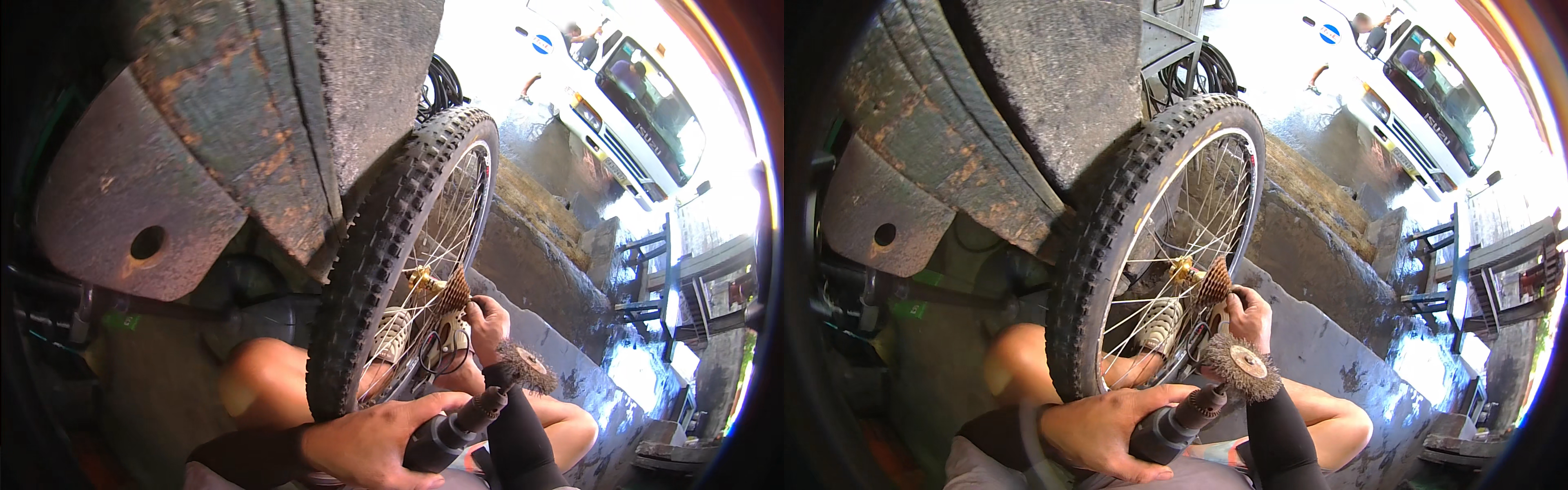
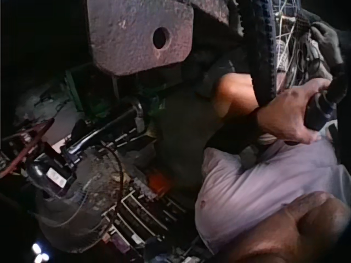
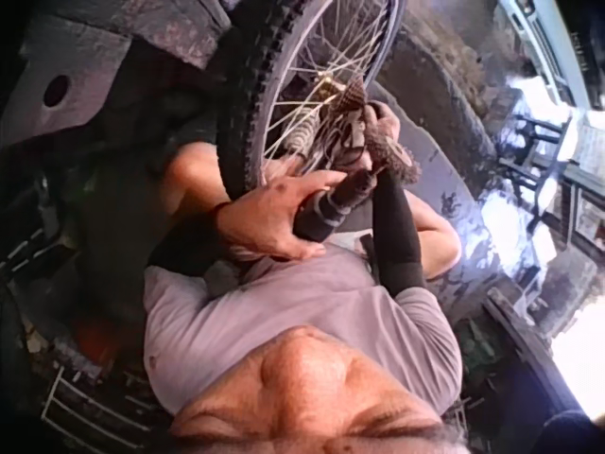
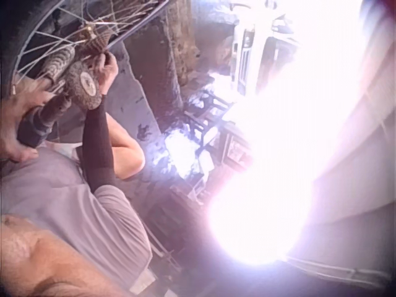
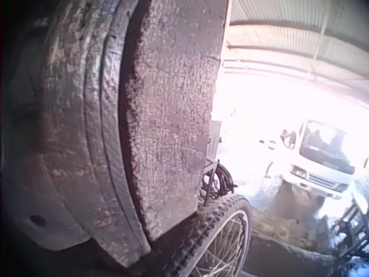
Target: The person uses a power drill to remove the cassette from a bicycle wheel, then manually removes the cassette and places it on the floor. The person continues to use the drill on the wheel hub and rotates the wheel to inspect it.
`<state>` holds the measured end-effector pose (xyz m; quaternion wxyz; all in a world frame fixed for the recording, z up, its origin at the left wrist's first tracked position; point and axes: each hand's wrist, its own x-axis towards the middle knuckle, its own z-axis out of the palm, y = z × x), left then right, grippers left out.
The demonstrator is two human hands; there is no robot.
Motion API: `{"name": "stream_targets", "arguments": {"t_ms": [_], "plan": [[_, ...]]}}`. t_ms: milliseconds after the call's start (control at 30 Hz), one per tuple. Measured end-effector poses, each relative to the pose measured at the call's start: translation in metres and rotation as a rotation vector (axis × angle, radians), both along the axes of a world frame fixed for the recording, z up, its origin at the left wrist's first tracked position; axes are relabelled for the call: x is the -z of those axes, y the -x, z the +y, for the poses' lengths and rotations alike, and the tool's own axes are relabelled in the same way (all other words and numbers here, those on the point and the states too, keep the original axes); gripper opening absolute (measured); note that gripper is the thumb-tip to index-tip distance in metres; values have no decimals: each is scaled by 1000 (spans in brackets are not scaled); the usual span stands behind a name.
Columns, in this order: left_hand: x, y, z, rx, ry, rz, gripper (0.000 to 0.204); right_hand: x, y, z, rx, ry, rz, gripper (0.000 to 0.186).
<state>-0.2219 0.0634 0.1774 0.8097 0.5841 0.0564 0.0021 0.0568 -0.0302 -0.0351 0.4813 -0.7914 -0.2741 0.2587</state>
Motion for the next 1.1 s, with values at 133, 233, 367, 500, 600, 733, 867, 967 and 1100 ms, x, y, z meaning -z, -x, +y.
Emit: {"name": "stream_targets", "arguments": {"t_ms": [133,233,367,500,600,733,867,967,1100], "plan": [[3,3,2,72,-131,34,99,4,-1,-4,62,-74,223,26],[0,3,6,125,-165,72,101,9,-8,-5,49,-38,180,27],[5,4,1,64,-219,-4,102,-15,-6,4,-55,14,-144,18],[-2,2,5,152,-101,161,101,-23,-6,3,-120,50,-332,13],[-2,1,4,133,-124,134,100,-19,-3,3,-101,38,-255,20],[-2,0,3,67,-326,64,99,-16,-2,1,-68,97,-148,25],[4,1,3,46,-382,35,101,-18,-4,6,-63,101,-42,22],[2,2,-4,44,-151,98,100,-9,-10,-2,-152,-11,-298,18],[9,-1,3,45,-430,-29,95,-4,-14,1,-276,-204,-536,22]]}}
